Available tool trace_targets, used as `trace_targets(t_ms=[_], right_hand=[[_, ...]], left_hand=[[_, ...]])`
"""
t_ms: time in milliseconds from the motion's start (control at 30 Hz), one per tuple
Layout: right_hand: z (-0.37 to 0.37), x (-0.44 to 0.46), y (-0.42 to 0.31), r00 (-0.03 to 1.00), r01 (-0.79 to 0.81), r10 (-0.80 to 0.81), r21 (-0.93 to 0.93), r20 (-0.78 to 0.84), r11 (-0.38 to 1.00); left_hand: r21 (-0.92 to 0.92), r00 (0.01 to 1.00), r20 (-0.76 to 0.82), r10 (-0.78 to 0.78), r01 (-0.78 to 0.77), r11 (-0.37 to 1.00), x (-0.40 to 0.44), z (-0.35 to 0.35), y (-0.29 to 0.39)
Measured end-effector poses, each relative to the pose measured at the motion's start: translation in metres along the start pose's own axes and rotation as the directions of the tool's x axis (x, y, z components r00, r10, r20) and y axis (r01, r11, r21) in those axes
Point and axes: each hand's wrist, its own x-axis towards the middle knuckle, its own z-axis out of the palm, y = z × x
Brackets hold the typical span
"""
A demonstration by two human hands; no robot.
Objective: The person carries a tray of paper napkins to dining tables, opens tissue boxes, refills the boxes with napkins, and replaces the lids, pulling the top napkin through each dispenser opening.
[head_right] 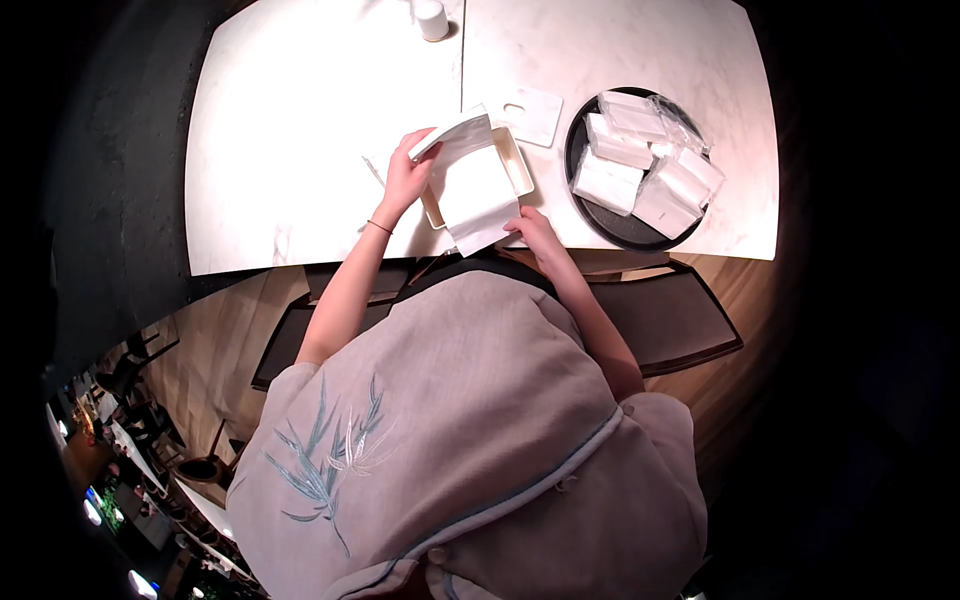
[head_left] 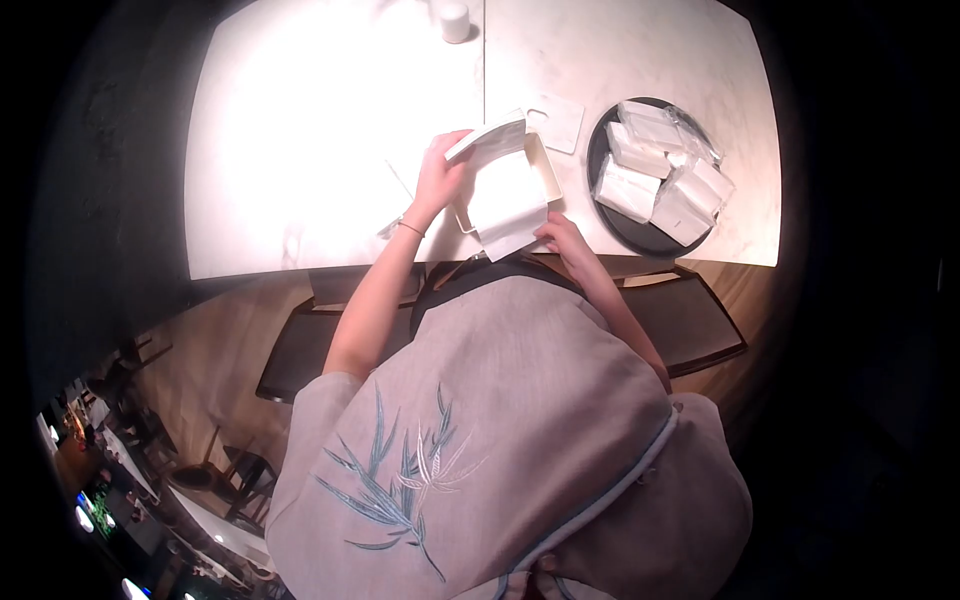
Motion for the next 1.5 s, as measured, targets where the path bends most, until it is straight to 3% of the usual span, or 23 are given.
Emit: trace_targets(t_ms=[67, 133, 167, 200, 267, 333, 467, 733, 800, 867, 933, 967, 1000, 1067, 1367, 1467, 1500], right_hand=[[-0.002, 0.004, 0.003, 1.000, -0.008, 0.008, -0.005, 0.027, 1.000], [-0.013, 0.017, 0.017, 0.982, -0.024, 0.017, 0.034, 0.190, 0.999], [-0.018, 0.020, 0.019, 0.981, -0.024, 0.017, 0.034, 0.191, 0.999], [-0.024, 0.024, 0.020, 0.935, -0.035, -0.012, 0.126, 0.356, 0.991], [-0.027, 0.023, 0.016, 0.860, -0.063, -0.055, 0.213, 0.508, 0.975], [-0.005, -0.009, -0.036, 0.777, -0.258, -0.112, 0.477, 0.619, 0.840], [0.014, 0.009, -0.056, 0.739, -0.262, -0.285, 0.651, 0.610, 0.712], [0.010, 0.021, -0.059, 0.836, -0.210, -0.214, 0.655, 0.506, 0.726], [0.012, 0.017, -0.063, 0.856, -0.227, -0.160, 0.636, 0.491, 0.738], [0.016, 0.017, -0.063, 0.951, -0.116, -0.050, 0.505, 0.305, 0.855], [0.015, 0.019, -0.056, 0.962, -0.064, -0.063, 0.443, 0.265, 0.894], [0.015, 0.018, -0.054, 0.979, 0.056, -0.088, 0.170, 0.184, 0.984], [0.015, 0.019, -0.052, 0.984, 0.150, -0.136, -0.127, 0.113, 0.980], [0.015, 0.020, -0.054, 0.988, 0.137, -0.127, -0.120, 0.086, 0.983], [-0.003, 0.042, -0.052, 0.970, 0.241, -0.229, -0.208, 0.077, 0.948], [-0.010, 0.038, -0.061, 0.959, 0.280, -0.278, -0.329, 0.054, 0.902], [-0.011, 0.030, -0.070, 0.907, 0.333, -0.418, -0.533, -0.043, 0.778]], left_hand=[[0.009, 1.000, -0.013, 0.006, -0.005, 1.000, 0.001, -0.001, 0.000], [0.019, 1.000, -0.026, 0.011, -0.011, 1.000, 0.001, -0.001, -0.002], [0.020, 0.999, -0.028, 0.022, -0.022, 1.000, 0.000, -0.001, -0.004], [0.022, 0.999, -0.029, 0.033, -0.032, 0.999, 0.000, 0.000, -0.005], [0.017, 0.999, -0.030, 0.038, -0.037, 0.999, -0.001, 0.002, -0.007], [0.012, 0.999, -0.031, 0.043, -0.042, 0.999, -0.001, 0.002, -0.008], [0.011, 0.999, -0.035, 0.033, -0.033, 0.999, -0.001, 0.000, -0.009], [-0.029, 0.998, -0.004, 0.063, -0.063, 0.998, -0.006, -0.006, -0.006], [0.141, 0.953, 0.172, 0.249, -0.274, 0.951, -0.011, -0.016, 0.002], [0.215, 0.940, 0.236, 0.246, -0.298, 0.930, -0.027, -0.020, 0.006], [0.228, 0.934, 0.259, 0.247, -0.308, 0.924, -0.043, -0.021, 0.004], [0.245, 0.926, 0.261, 0.272, -0.336, 0.909, -0.047, -0.023, 0.009], [0.245, 0.927, 0.259, 0.270, -0.334, 0.910, -0.052, -0.024, 0.007], [0.356, 0.962, 0.190, 0.196, -0.254, 0.899, -0.060, -0.024, 0.001], [0.342, 0.995, -0.005, 0.104, -0.096, 0.935, -0.075, 0.000, 0.004], [0.335, 0.992, -0.128, 0.013, 0.031, 0.942, -0.079, 0.006, 0.005], [0.328, 0.976, -0.213, -0.042, 0.112, 0.938, -0.081, 0.005, 0.003]])
